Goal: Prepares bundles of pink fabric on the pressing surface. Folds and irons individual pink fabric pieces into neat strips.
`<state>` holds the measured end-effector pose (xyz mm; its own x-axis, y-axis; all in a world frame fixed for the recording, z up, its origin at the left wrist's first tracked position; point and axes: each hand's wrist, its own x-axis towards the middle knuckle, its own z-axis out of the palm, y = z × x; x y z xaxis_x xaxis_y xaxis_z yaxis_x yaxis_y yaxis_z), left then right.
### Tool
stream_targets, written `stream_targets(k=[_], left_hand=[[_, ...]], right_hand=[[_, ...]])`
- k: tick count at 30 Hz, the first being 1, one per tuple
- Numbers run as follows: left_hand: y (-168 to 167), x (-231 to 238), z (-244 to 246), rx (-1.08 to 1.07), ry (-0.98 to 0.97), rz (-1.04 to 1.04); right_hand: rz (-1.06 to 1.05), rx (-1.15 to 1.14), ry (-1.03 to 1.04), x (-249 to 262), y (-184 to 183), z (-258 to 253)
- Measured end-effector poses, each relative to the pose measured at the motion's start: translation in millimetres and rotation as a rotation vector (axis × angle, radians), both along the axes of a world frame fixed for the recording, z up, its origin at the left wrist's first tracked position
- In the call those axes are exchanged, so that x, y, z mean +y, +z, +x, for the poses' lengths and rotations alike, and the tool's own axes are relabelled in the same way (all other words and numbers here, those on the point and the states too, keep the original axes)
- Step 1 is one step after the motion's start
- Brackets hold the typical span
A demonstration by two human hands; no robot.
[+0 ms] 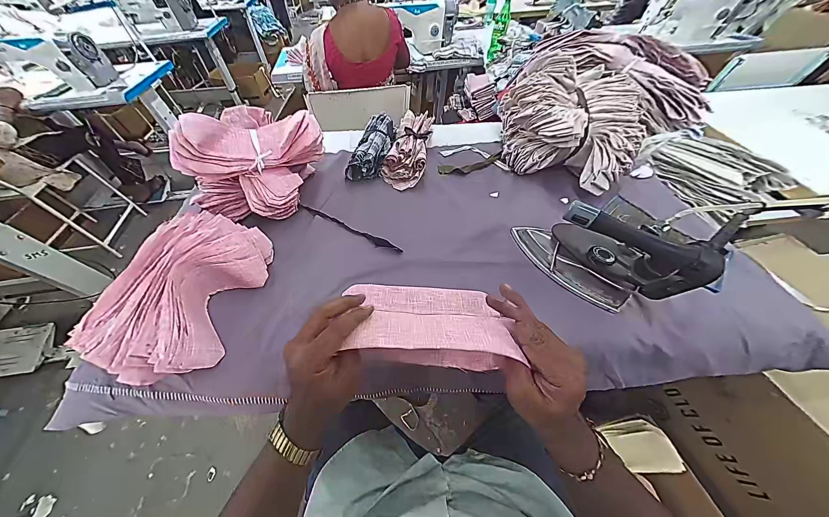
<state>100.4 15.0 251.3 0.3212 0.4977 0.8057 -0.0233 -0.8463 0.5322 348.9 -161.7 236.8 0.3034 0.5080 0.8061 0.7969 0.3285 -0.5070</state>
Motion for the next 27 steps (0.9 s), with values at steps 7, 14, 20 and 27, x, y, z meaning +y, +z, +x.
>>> stream_targets(k=[7,14,20,27], left_hand=[[-5.7,41.9,17.5,0.517,0.365,0.103],[-8.9,65.7,18.1,0.560,0.081,0.202],[-26.1,66.1,14.2,0.715,-0.040,0.217],[-20.0,68.0,14.6,0.702,-0.025,0.049]], right_hand=[[-0.231,-0.274,-0.194,34.9,-2.9,42.5],[-0.252,-0.189,-0.087,40.2,-13.4,48.8],[-0.412,-0.321,-0.067,29.8,-26.8,41.4],[-0.568,-0.119,-0.057,32.9,-11.4,48.0]])
